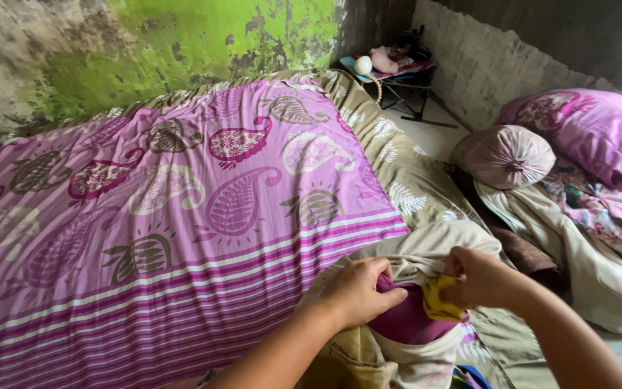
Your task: The person smooths and tucks a bedsheet onto a mattress, inserts a pillow into a pillowcase, and sorts clothes in a basket by hand.
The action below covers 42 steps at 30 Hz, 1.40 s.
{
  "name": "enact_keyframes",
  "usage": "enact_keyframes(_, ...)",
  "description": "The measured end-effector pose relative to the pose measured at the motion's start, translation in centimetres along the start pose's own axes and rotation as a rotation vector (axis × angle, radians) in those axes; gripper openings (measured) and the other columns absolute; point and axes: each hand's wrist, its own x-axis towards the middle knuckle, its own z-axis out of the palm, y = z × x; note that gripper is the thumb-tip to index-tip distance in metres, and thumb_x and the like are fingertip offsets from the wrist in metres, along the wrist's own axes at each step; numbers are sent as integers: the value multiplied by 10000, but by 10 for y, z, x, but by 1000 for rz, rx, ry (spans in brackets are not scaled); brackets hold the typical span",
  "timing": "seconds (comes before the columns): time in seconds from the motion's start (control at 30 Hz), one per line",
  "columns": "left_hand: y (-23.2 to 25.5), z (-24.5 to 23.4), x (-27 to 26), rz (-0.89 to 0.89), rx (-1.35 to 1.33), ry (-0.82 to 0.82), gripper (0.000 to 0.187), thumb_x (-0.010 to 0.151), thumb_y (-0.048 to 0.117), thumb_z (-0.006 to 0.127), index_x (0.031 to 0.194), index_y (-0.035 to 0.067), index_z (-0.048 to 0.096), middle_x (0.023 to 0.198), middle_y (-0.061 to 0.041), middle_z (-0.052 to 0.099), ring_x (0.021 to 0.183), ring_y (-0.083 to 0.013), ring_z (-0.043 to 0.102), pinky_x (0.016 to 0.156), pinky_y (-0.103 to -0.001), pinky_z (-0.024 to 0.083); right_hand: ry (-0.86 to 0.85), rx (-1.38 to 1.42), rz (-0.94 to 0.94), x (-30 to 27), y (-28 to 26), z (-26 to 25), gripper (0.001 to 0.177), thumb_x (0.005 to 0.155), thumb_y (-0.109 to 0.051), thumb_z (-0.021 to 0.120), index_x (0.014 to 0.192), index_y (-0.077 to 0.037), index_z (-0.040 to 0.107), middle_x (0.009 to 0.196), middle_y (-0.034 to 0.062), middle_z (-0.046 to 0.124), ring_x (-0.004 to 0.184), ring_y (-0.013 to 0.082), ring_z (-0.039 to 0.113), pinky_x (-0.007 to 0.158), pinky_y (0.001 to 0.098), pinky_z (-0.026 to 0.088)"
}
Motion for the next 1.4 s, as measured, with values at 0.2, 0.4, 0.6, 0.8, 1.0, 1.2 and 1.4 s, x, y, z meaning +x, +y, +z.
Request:
enact_keyframes(0.2,-13,28,6,-14,-59,32,451,762,467,783,960,75,681,942,-145,746,888,-312,722,789,-437,553,71,714,89,22,20,8,590,752,-171,873,1244,-260,559,936,112,824,832,248,742,648,390,578)
enact_keyframes(0.4,-37,55,3,320,-26,185,604,663,371,841,1112,17,649,1053,-211,700,959,-382,685,824,-466,547,294,-267,131,21,-12,20,279,820,-315,792,1044,-168,714,1027,100,769,969,315,726,800,440,564)
enact_keyframes(0.6,-48,55,18,-77,112,207,617,772,337,798,1255,31,566,1110,-217,675,990,-413,664,821,-493,538,474,6,-132,-5,-116,41,229,755,-137,687,983,-126,700,848,148,731,750,359,715,696,471,569)
enact_keyframes(0.8,-74,12,29,-335,-2,291,636,810,337,788,1296,48,496,1131,-202,666,1002,-403,671,815,-481,548,380,20,-270,-26,-144,45,447,733,-285,805,1022,-50,558,897,182,654,761,403,685,646,509,538)
enact_keyframes(1.0,-71,14,12,-12,254,265,492,869,381,790,1191,91,556,1149,-129,693,945,-345,722,776,-451,588,375,-70,35,-3,-101,27,409,825,-205,771,1153,-98,551,899,160,690,798,357,724,659,468,576)
enact_keyframes(1.2,-17,-9,18,133,98,299,657,689,225,810,1278,72,562,1140,-172,649,919,-443,671,774,-505,537,496,312,-338,-1,-120,-9,284,751,-123,741,1011,-69,640,799,144,747,736,297,758,660,410,580)
enact_keyframes(1.4,-45,5,44,2,-287,353,379,769,58,562,1110,99,722,1057,-169,764,1027,-371,718,875,-435,551,532,-18,-267,-20,-104,-5,890,551,-399,956,1252,-54,530,1184,232,572,1084,409,593,850,514,488)
